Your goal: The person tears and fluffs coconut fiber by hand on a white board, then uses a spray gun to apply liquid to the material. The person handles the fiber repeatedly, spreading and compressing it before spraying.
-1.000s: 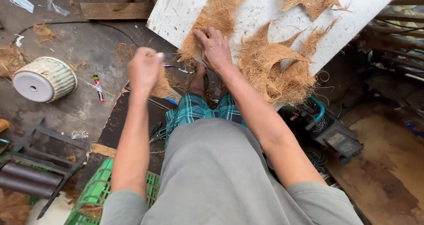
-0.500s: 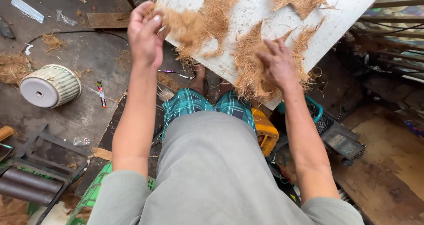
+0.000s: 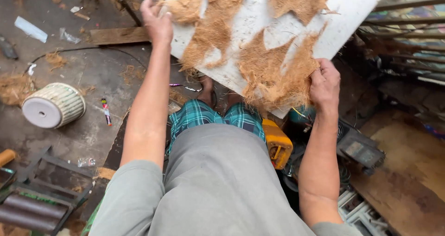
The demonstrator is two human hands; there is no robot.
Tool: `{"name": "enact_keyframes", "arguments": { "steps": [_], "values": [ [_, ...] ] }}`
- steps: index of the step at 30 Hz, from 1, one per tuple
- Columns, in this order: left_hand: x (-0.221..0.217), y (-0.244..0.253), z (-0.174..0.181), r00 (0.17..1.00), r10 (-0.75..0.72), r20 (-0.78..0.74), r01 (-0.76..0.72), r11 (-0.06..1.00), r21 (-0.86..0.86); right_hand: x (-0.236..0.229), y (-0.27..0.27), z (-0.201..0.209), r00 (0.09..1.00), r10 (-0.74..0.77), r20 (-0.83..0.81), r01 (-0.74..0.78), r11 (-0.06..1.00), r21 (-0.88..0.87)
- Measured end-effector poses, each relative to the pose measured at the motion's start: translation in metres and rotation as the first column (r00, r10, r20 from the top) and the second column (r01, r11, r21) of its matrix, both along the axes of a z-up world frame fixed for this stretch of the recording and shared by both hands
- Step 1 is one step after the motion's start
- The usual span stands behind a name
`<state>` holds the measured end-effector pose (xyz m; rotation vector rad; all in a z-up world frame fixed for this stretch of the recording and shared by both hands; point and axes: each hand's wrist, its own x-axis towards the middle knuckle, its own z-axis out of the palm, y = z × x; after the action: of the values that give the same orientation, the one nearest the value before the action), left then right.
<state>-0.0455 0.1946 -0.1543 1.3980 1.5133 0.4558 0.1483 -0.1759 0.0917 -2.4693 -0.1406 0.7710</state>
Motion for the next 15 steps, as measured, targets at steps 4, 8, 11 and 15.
{"name": "enact_keyframes", "arguments": {
  "steps": [4, 8, 11, 15],
  "values": [
    [-0.007, -0.014, 0.02, 0.969, 0.049, 0.243, -0.053, 0.999, 0.01, 0.011, -0.032, -0.031, 0.997, 0.014, -0.077, -0.002, 0.989, 0.15],
    [0.002, -0.053, 0.106, 0.958, -0.285, -0.022, 0.277, 0.905, 0.323, 0.004, -0.01, -0.01, 0.987, 0.025, -0.157, -0.029, 0.999, -0.022],
    [0.034, -0.12, 0.19, 0.774, -0.561, 0.293, 0.588, 0.809, -0.005, -0.001, -0.006, -0.011, 0.99, 0.143, 0.006, -0.142, 0.983, -0.115],
    [0.043, -0.218, 0.197, 0.311, -0.735, 0.602, 0.908, 0.417, 0.04, -0.001, 0.004, -0.003, 0.926, 0.232, 0.298, -0.251, 0.968, 0.025]
  ]
}}
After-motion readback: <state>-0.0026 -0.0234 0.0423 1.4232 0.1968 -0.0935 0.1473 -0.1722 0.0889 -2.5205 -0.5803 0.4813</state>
